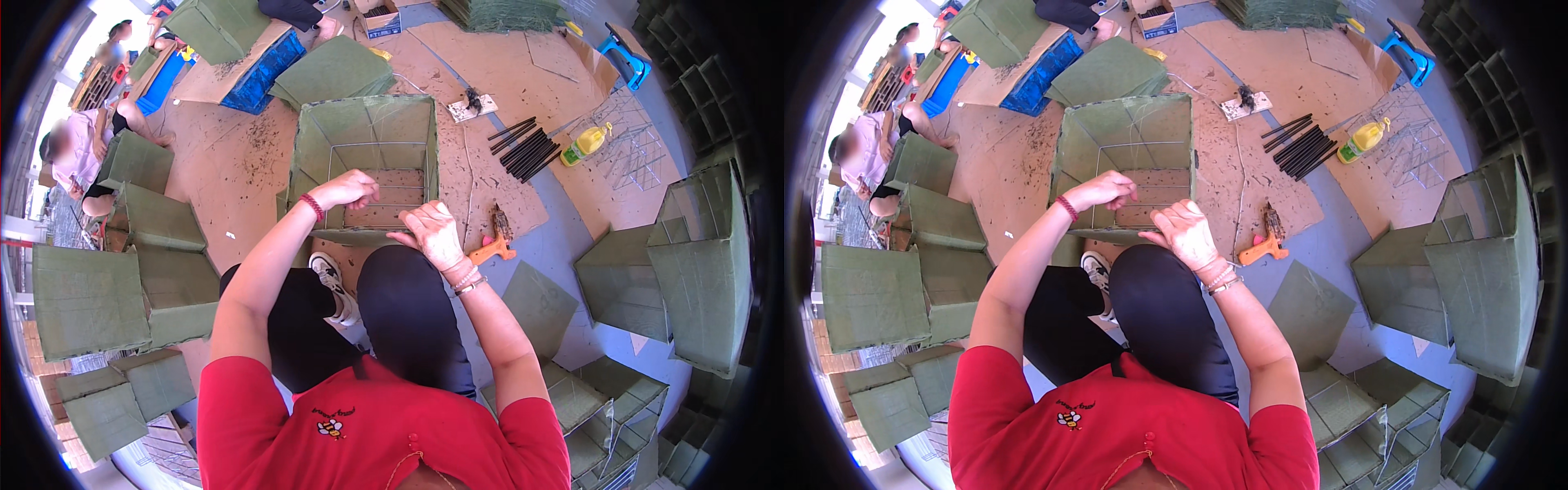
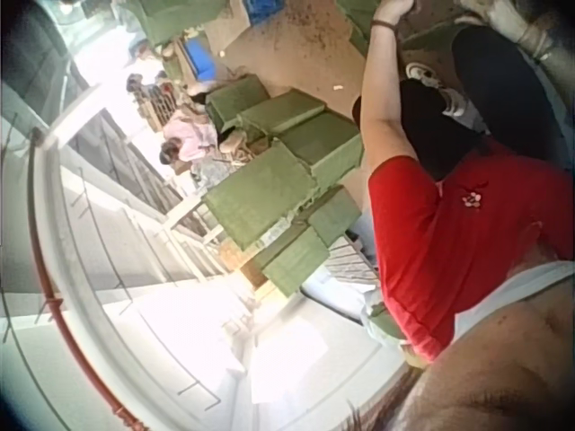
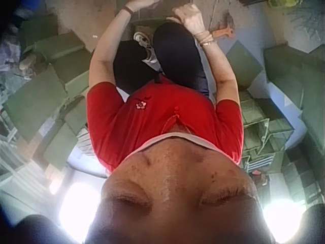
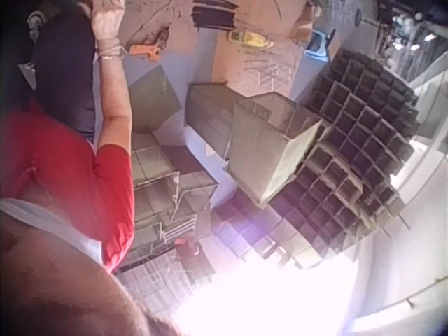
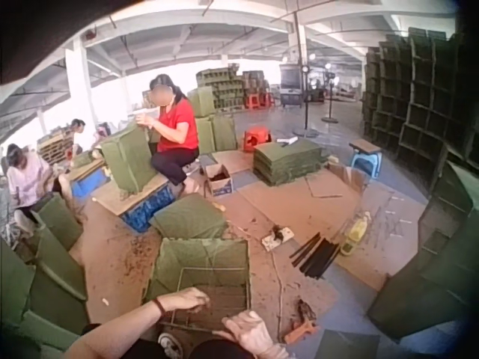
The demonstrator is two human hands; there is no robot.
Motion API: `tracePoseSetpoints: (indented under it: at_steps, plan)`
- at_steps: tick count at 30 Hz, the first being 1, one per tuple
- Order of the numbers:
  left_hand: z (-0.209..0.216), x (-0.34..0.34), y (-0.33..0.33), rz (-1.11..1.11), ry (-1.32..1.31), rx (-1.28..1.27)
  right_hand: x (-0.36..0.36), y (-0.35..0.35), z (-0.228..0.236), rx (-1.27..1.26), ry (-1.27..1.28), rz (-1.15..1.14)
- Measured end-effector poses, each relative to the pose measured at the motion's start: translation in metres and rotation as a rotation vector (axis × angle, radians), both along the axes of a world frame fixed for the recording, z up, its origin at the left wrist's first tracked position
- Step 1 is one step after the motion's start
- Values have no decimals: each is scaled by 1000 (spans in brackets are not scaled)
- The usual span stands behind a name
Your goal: The recorder is assembling green mesh storage cubes, using hot glue to attach panels and scissors to trim materials.
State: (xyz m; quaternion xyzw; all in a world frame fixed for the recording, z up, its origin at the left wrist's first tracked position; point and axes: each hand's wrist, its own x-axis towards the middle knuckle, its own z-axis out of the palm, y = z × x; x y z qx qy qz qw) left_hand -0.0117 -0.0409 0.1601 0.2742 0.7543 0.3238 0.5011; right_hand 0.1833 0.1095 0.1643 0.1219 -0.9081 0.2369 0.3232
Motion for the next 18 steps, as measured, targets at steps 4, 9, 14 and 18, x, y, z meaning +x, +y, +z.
tracePoseSetpoints:
  at_steps: [4,9,14,18]
  plan:
    - [54,4,-5,-137,223,117,1,1,0,18,2,-5]
    - [125,15,-16,-140,164,124,0,-3,-1,4,22,6]
    - [108,-8,-19,-349,966,-366,4,-3,1,-6,12,-10]
    - [59,-60,15,248,746,54,9,1,-1,-147,39,22]
